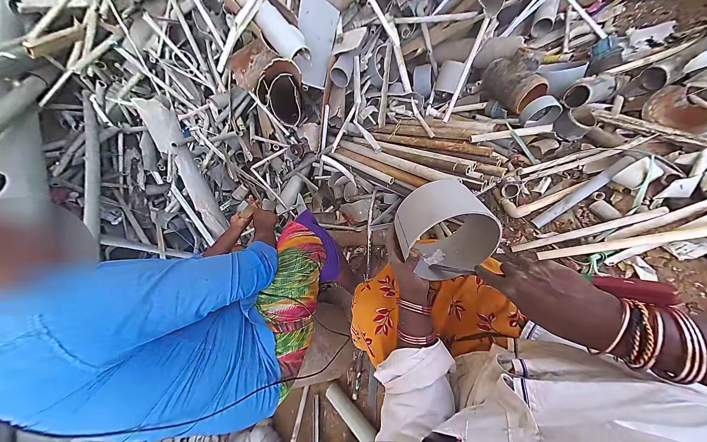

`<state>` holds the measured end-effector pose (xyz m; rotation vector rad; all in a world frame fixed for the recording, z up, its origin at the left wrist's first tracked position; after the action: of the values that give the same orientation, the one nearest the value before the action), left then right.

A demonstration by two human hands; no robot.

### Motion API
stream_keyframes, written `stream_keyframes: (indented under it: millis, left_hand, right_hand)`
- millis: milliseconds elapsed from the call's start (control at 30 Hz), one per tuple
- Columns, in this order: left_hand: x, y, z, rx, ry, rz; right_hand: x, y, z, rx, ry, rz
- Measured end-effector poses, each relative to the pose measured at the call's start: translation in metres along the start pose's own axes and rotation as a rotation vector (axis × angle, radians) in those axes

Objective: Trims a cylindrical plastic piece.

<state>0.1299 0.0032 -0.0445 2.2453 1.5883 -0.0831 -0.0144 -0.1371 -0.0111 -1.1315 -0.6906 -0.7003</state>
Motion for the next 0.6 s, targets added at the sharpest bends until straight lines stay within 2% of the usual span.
stream_keyframes:
  millis: [167, 300, 433, 600]
  left_hand:
    - [-0.002, -0.002, 0.002, 0.000, -0.001, 0.009]
    - [0.006, -0.002, -0.001, -0.005, -0.002, -0.008]
    - [-0.004, 0.001, -0.002, -0.037, 0.068, 0.059]
    - [0.004, -0.004, -0.005, -0.003, 0.014, -0.027]
  right_hand:
    - [-0.002, 0.015, 0.000, -0.007, 0.059, 0.016]
    - [-0.004, 0.004, -0.002, 0.021, 0.008, 0.003]
    - [-0.003, 0.012, -0.001, 0.008, 0.034, -0.015]
    - [-0.003, 0.005, 0.002, 0.030, 0.009, 0.024]
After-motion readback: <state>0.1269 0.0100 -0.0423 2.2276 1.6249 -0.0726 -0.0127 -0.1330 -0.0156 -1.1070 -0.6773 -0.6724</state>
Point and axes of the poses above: each hand's wrist, its own y-axis towards the middle knuckle, its own x-axis out of the back of the hand, z = x × y, the point moved 10 cm from there along y, towards the middle knuckle, and after that the axes turned 14 degrees about z, right-handed, at the moved point
